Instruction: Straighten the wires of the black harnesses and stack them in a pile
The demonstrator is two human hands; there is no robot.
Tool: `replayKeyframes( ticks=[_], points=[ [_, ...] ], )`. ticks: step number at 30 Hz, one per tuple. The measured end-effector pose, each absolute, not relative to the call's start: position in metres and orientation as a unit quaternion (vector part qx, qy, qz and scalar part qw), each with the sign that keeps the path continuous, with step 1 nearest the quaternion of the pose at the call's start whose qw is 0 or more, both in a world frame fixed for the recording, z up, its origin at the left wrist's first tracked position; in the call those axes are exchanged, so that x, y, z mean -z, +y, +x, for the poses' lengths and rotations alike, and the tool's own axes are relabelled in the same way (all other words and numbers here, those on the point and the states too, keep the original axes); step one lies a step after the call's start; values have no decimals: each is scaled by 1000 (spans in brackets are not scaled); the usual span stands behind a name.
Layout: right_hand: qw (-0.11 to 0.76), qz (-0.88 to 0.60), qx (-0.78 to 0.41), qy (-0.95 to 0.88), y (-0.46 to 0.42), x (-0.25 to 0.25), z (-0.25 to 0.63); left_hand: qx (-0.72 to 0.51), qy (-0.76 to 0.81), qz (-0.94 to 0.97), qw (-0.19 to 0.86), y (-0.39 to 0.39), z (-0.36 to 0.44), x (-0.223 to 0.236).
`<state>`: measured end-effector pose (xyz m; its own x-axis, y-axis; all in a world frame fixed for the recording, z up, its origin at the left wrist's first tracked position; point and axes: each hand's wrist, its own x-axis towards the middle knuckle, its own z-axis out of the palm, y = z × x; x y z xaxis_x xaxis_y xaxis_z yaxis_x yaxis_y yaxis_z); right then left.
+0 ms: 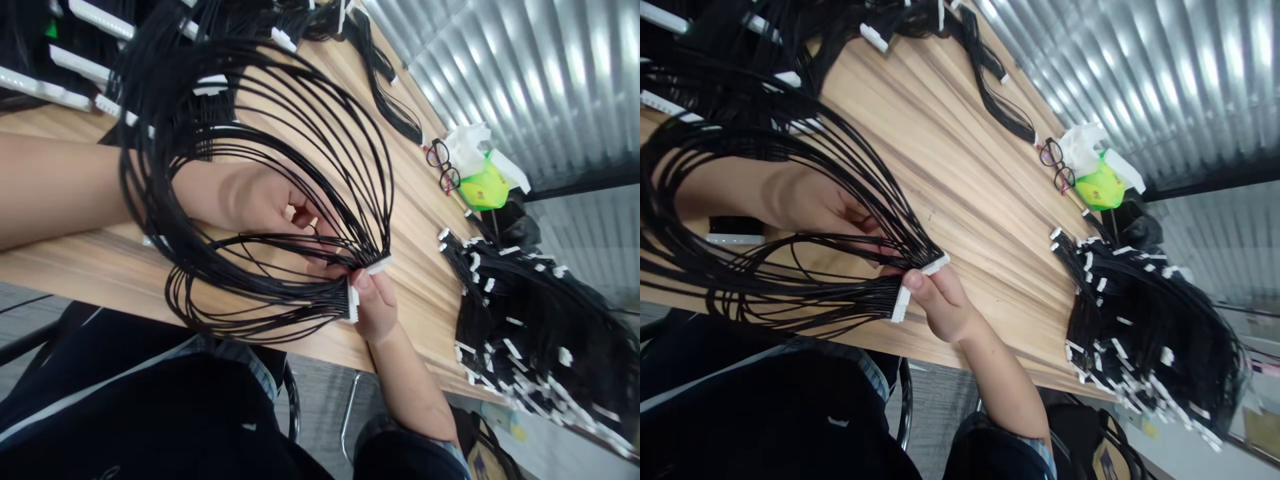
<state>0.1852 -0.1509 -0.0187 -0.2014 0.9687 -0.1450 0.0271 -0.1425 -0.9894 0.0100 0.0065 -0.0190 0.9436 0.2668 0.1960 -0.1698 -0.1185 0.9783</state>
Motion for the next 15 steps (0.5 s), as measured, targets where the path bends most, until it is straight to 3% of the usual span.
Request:
replayKeyframes(
  ticks=[6, 11, 15],
  points=[
    [398, -455, -578, -548, -151, 24, 189, -153, 90, 779, 601, 13, 6, 11],
    [395, -468, -591, -524, -149, 24, 186, -113, 63, 759, 638, 13, 6, 8],
    [405, -542, -537, -503, -149, 19, 181, -110, 49, 755, 644, 15, 4, 8]
  ],
)
